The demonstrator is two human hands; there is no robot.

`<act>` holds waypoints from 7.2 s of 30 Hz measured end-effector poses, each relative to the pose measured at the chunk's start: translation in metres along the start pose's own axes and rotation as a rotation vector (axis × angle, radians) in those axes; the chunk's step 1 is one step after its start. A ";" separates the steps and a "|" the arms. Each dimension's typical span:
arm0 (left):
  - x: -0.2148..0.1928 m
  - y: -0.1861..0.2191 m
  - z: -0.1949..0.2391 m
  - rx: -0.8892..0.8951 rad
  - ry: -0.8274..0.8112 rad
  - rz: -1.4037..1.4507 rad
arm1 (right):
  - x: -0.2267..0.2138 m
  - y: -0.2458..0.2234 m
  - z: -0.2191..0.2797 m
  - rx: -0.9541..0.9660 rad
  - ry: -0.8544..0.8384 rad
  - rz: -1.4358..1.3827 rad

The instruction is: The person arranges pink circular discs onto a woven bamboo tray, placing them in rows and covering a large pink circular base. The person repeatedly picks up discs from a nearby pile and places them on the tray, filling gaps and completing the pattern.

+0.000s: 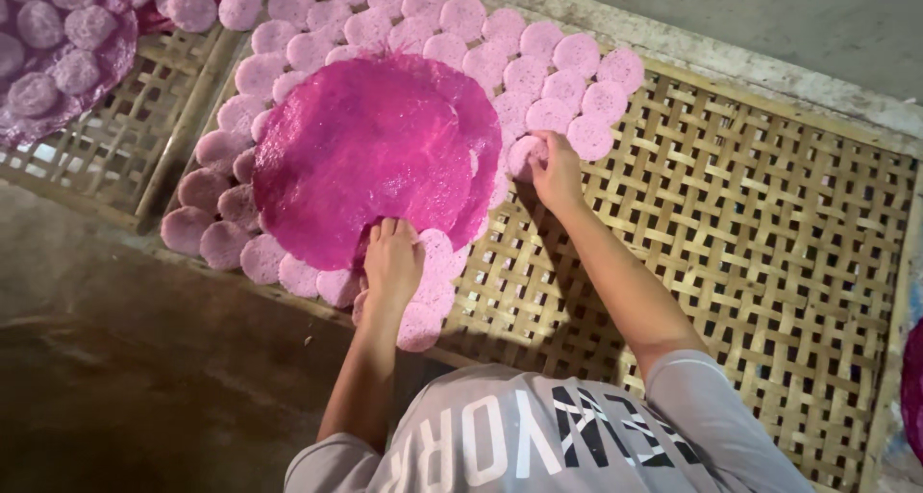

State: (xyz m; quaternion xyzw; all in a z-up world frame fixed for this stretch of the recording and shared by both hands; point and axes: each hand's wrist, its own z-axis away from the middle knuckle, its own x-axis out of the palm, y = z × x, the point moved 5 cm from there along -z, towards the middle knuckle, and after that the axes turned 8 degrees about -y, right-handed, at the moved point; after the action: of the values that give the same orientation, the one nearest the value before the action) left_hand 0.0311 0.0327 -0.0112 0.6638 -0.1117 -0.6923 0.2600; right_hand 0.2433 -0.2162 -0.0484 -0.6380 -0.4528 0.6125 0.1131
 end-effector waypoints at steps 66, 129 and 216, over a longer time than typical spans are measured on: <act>-0.004 0.025 -0.032 0.282 0.003 0.088 | -0.485 0.189 0.488 0.311 1.505 -0.947; -0.030 0.023 -0.055 -0.009 -0.403 0.220 | -0.019 -0.107 0.055 0.300 -0.123 0.314; -0.055 -0.200 -0.121 -0.305 0.098 -0.215 | 0.023 -0.194 0.184 -0.049 -0.113 0.280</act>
State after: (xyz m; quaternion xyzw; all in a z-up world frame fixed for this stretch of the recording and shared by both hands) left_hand 0.1063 0.2520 -0.0752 0.6577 0.0789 -0.6919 0.2873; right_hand -0.0082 -0.1664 0.0304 -0.6622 -0.3799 0.6457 -0.0149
